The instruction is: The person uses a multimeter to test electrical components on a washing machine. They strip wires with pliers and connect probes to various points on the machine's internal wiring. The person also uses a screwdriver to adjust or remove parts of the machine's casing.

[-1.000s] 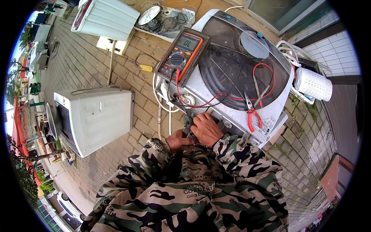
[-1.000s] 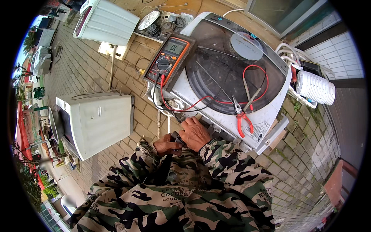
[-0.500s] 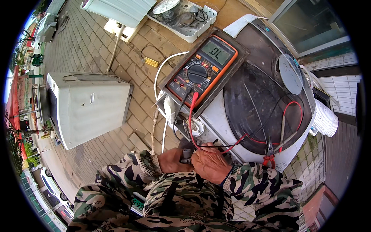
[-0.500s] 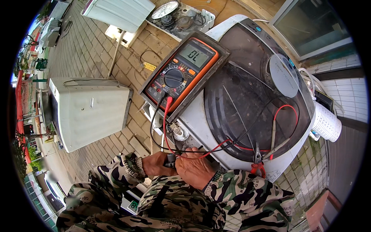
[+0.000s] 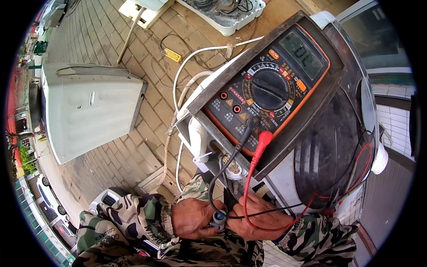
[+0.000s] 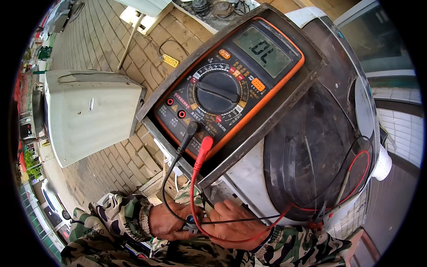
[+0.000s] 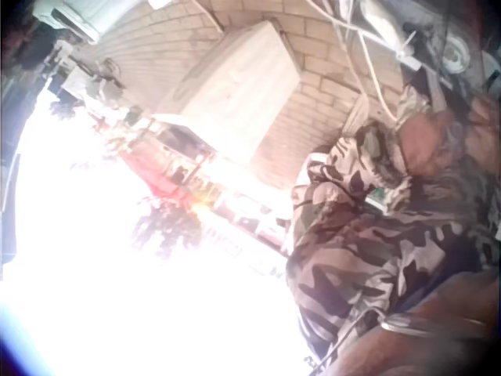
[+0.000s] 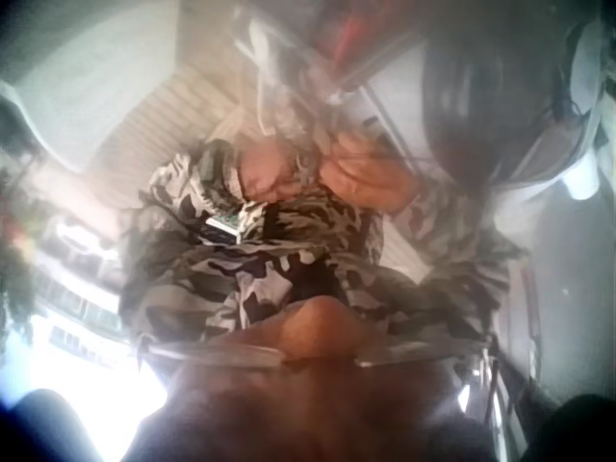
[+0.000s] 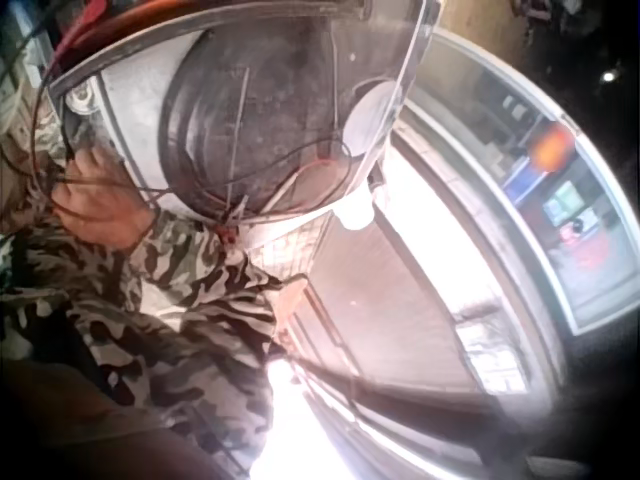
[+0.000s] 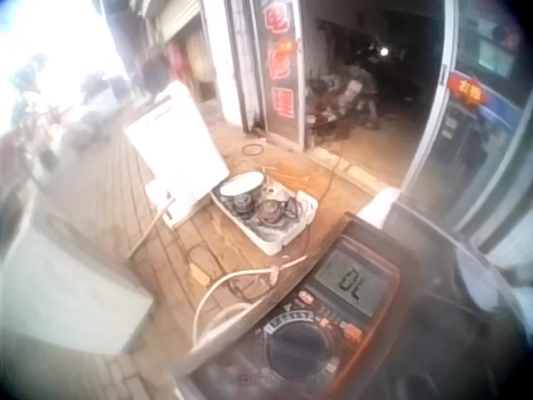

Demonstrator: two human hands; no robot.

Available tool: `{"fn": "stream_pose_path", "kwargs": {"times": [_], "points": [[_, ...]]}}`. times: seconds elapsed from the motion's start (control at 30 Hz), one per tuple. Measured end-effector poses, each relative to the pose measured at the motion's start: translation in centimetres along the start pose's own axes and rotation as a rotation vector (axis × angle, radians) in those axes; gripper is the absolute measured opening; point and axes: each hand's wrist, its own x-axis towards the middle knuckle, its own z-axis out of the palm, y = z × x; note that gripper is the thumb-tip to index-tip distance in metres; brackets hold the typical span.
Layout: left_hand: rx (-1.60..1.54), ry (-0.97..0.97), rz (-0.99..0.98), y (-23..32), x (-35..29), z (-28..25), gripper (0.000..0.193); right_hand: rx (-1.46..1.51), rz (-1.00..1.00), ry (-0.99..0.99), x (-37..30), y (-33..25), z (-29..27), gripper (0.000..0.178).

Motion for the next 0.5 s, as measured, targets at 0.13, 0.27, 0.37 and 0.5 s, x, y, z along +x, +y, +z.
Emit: {"fn": "stream_pose_path", "kwargs": {"times": [0.13, 0.27, 0.37, 0.5], "points": [[0.196, 0.129, 0.113, 0.6, -0.5, 0.0, 0.052, 0.044, -0.040, 0.073, 0.2, 0.4, 0.9, 0.013], [0.175, 0.107, 0.102, -0.2, -0.5, 0.2, 0.048, -0.012, -0.022, 0.061, 0.1, 0.4, 1.7, 0.012], [-0.123, 0.036, 0.041, -1.1, -0.7, 0.6, 0.050, -0.056, -0.043, 0.071, 0.3, 0.2, 1.6, 0.012], [-0.554, -0.128, -0.076, -0.6, 0.3, -0.5, 0.043, -0.112, -0.033, 0.120, 0.5, 0.4, 1.5, 0.014]]}}
